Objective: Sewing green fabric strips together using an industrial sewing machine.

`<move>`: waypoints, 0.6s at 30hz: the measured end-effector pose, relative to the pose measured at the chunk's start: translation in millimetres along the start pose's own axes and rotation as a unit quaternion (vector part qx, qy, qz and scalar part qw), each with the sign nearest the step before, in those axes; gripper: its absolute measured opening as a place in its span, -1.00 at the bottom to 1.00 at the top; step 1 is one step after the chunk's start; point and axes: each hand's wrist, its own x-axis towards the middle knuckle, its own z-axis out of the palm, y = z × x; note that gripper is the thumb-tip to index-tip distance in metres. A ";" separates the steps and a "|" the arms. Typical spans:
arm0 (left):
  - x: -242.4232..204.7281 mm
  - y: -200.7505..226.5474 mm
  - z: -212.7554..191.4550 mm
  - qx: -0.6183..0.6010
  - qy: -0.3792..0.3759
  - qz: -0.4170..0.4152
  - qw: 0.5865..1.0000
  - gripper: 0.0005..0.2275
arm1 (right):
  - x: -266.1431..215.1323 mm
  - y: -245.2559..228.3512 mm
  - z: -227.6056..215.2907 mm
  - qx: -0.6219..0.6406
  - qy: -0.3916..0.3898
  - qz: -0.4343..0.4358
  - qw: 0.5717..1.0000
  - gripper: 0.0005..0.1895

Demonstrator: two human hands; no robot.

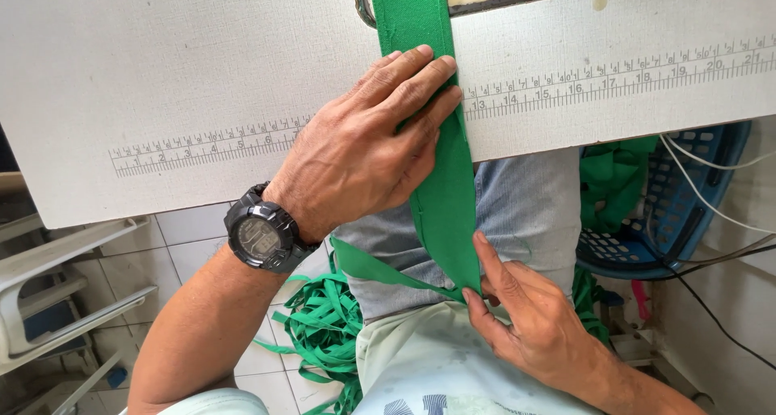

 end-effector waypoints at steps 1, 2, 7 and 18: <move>0.3 1.1 1.1 0.000 0.001 -0.002 1.000 -0.72 | -0.4 0.3 -0.7 0.000 -0.002 0.000 1.000 -0.17; 0.4 1.6 1.9 0.011 0.007 0.000 1.000 -0.73 | -0.4 0.2 -0.8 0.002 -0.001 0.000 1.000 -0.17; 2.6 4.4 -0.8 0.046 -0.007 0.004 0.999 -0.71 | -3.5 0.0 -3.1 0.004 -0.008 0.004 1.000 -0.20; 19.7 -40.1 -1.9 0.034 -0.025 0.010 0.999 -0.70 | 36.3 12.2 -14.1 0.023 -0.009 0.018 1.000 -0.21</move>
